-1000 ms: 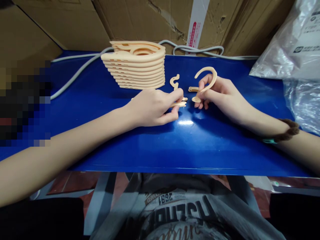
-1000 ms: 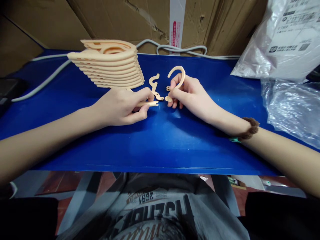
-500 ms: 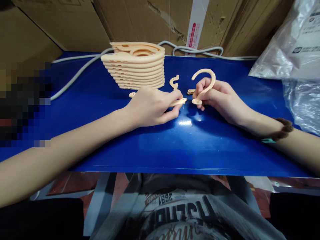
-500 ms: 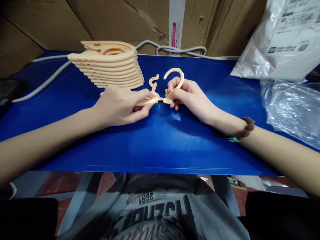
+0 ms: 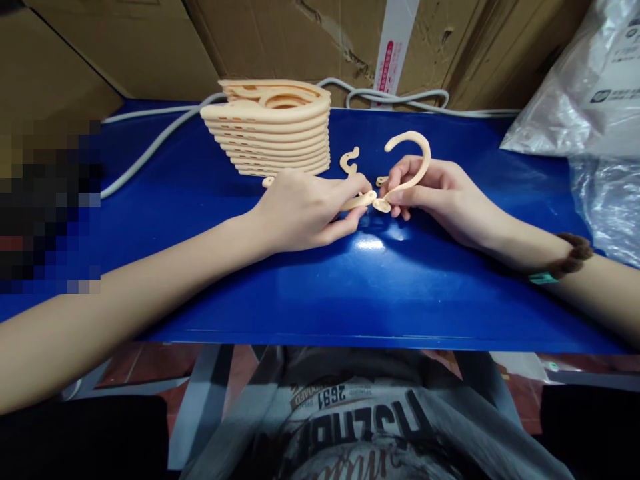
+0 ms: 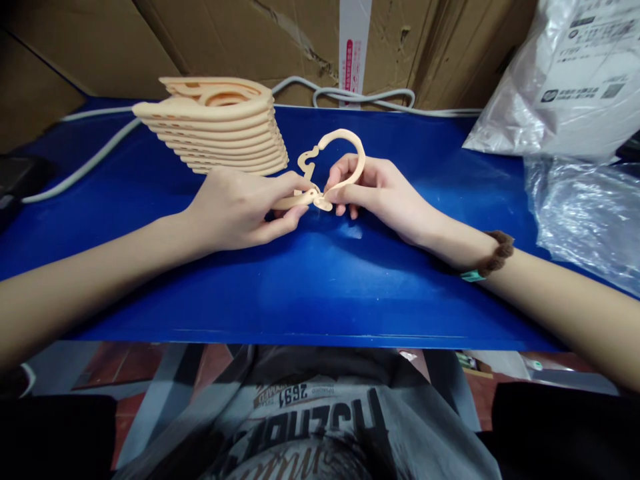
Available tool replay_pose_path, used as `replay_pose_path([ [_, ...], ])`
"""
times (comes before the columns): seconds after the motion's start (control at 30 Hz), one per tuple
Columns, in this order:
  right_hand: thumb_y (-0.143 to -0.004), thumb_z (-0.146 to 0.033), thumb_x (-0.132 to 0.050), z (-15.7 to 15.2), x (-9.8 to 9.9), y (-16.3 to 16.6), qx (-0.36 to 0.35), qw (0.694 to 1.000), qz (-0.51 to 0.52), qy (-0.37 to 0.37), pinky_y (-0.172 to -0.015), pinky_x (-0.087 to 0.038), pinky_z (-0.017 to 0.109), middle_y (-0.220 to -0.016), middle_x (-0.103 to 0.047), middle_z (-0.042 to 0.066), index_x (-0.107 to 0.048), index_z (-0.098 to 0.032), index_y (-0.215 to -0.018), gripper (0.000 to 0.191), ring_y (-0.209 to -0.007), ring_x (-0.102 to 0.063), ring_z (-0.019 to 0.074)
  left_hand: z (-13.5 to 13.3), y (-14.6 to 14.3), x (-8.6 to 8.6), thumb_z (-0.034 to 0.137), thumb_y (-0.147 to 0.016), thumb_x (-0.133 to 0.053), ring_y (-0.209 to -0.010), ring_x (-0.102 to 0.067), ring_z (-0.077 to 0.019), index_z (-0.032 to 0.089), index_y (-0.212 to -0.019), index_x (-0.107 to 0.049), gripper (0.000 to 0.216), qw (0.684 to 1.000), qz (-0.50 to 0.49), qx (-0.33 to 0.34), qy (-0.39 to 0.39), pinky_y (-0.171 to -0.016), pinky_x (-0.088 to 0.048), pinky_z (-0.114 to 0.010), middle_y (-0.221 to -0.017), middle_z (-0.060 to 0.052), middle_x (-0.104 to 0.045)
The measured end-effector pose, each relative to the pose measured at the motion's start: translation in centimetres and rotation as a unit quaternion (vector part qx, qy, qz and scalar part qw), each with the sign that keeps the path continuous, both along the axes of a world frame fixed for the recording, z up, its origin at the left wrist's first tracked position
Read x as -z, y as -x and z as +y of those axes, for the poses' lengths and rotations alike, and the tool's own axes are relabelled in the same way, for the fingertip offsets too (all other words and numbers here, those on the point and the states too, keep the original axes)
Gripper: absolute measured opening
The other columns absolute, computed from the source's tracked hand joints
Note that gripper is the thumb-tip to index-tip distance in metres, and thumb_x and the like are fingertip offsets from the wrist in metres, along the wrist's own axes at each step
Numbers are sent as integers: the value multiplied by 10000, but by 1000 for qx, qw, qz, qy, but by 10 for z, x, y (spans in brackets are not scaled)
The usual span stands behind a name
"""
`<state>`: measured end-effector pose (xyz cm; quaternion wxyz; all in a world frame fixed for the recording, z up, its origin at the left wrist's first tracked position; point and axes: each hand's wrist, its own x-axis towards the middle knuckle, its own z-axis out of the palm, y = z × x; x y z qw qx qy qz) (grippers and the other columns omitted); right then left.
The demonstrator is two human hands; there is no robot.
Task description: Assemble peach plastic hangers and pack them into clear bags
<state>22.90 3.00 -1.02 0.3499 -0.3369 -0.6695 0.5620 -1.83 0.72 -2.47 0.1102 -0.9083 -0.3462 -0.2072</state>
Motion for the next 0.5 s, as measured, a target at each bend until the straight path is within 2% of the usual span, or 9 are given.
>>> replay_pose_path([
  [0.13,-769,-302,-960,0,-1,1,1,1000,10,6,-583,-499,239,-728,-699,-4,-705,-196,-794,278,-646,-607,114,1,1,1,410,-1095,-453,-750,-750,-224,228,-1286,-756,402,1000,-3,-13,0,-588,-334,-314,-849,-57,-796],
  [0.33,-739,-209,-939,1,-2,1,4,999,29,42,-591,-506,227,-738,-692,-5,-703,-180,-790,243,-665,-634,111,2,1,2,415,-1107,-425,-761,-750,-235,224,-1292,-738,411,1000,8,-10,13,-585,-325,-321,-924,-73,-810],
  [0.5,-785,-186,-876,2,-2,-1,1,997,36,64,-599,-502,252,-749,-684,9,-692,-185,-791,184,-678,-632,126,2,1,1,416,-1113,-421,-760,-745,-232,224,-1308,-707,395,1000,-1,-9,30,-592,-332,-328,-963,-75,-816],
])
